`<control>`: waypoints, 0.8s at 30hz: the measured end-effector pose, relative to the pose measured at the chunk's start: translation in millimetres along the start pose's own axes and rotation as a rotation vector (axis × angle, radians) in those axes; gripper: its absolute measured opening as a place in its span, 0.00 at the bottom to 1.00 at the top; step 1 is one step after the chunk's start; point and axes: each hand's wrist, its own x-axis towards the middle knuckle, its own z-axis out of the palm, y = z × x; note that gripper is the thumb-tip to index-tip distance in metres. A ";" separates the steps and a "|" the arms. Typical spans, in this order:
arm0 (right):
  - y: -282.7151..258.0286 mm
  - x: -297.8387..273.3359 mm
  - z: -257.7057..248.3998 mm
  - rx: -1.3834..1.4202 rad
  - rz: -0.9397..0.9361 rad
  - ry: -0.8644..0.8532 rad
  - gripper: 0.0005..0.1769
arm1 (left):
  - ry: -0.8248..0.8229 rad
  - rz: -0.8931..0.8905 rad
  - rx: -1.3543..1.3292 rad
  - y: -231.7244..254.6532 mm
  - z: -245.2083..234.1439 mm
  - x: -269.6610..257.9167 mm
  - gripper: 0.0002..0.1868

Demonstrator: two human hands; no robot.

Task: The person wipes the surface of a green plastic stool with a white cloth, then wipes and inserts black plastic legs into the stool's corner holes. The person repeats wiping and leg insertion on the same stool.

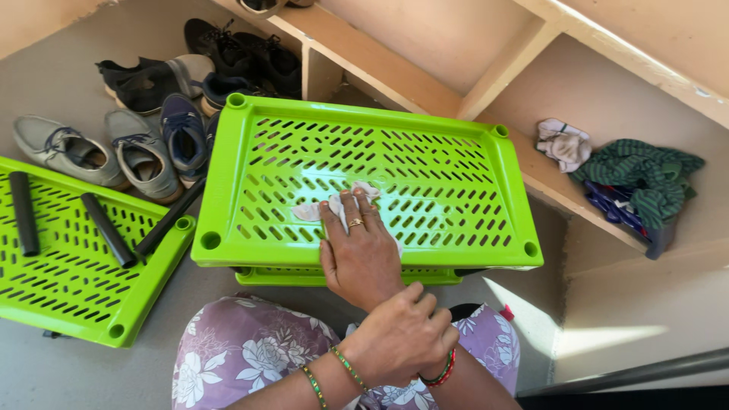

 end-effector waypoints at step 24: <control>13.0 44.8 -14.5 0.933 -0.074 0.003 0.50 | 0.278 -0.714 0.074 -138.6 -7.4 -75.1 0.31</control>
